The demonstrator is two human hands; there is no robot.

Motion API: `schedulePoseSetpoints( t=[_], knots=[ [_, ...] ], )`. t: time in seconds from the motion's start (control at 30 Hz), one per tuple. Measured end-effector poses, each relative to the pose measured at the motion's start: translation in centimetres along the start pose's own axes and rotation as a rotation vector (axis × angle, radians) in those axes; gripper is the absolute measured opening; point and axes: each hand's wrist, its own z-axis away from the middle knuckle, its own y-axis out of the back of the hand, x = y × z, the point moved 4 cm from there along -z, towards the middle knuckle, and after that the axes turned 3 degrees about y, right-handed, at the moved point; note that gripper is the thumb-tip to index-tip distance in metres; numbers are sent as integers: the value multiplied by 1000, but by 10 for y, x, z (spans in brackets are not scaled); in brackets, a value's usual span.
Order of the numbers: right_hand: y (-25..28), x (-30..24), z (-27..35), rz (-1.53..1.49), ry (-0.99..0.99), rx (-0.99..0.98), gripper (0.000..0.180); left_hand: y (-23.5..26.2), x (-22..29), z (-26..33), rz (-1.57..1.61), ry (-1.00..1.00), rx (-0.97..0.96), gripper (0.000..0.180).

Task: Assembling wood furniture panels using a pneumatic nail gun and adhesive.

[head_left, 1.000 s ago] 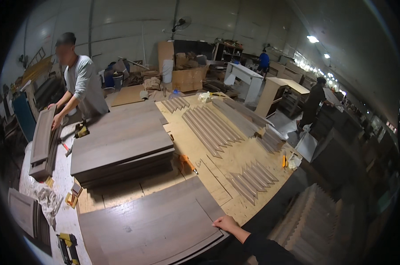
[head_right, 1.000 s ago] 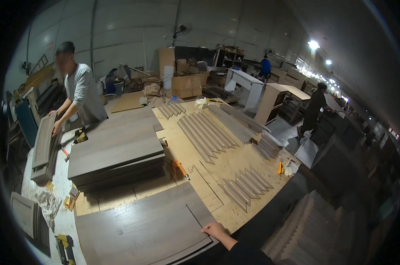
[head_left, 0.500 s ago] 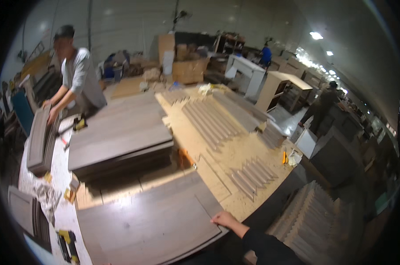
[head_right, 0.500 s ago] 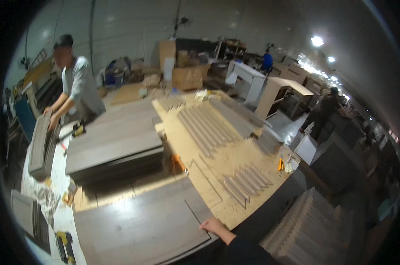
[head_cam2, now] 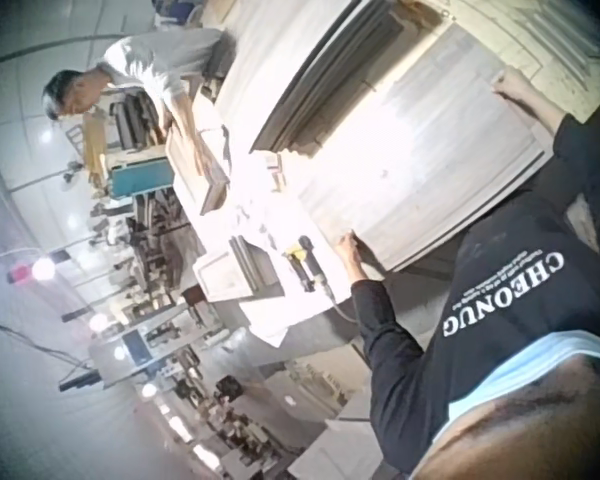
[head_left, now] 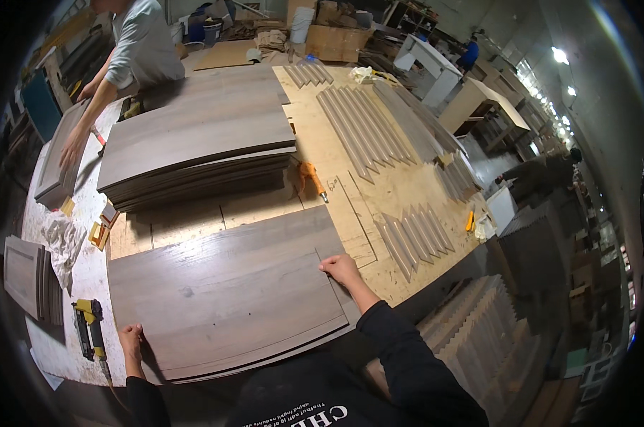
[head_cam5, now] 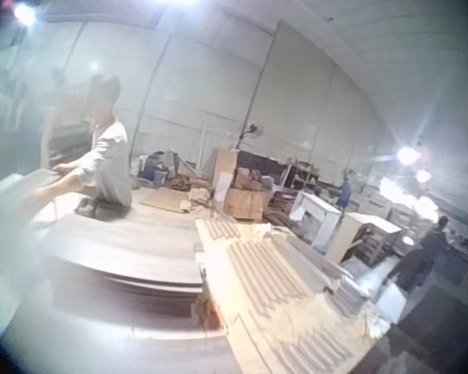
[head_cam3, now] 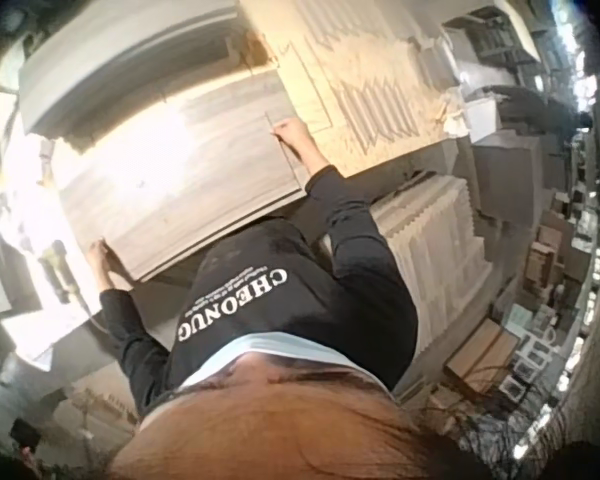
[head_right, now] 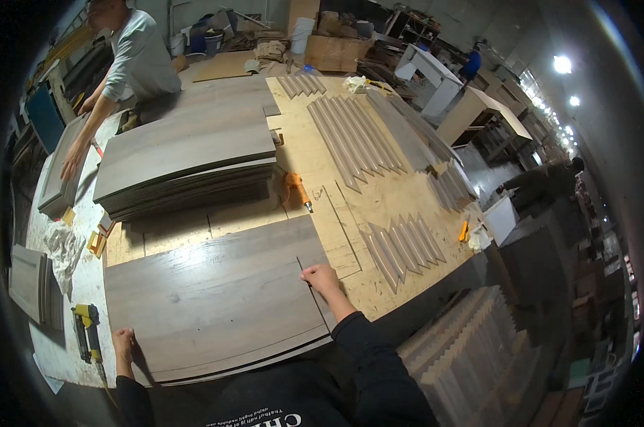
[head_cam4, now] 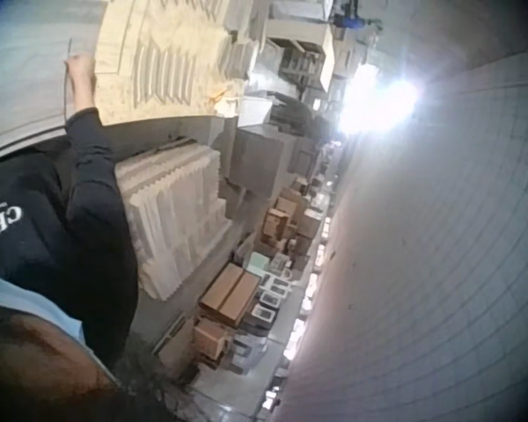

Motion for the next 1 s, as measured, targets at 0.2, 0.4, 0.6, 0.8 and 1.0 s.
schedulePoseSetpoints(
  t=[0.2, 0.4, 0.6, 0.8, 1.0],
  knots=[
    [9, -27, -6, 221, 39, -127, 26, 0, 8, 7, -126, 4, 42, 10],
    [-80, -141, 8, 343, 771, -78, 39, -121, 77, 162, -954, -857, -147, 77],
    [-173, -206, 46, 76, 919, -122, 26, -149, 48, 210, -1057, -970, -287, 61],
    [-176, -206, 49, 148, 883, -118, 23, -149, 42, 212, -1098, -1014, -270, 58],
    [-172, -212, 54, 158, 931, -50, 22, -154, 42, 213, -1087, -1057, -233, 64]
  ],
)
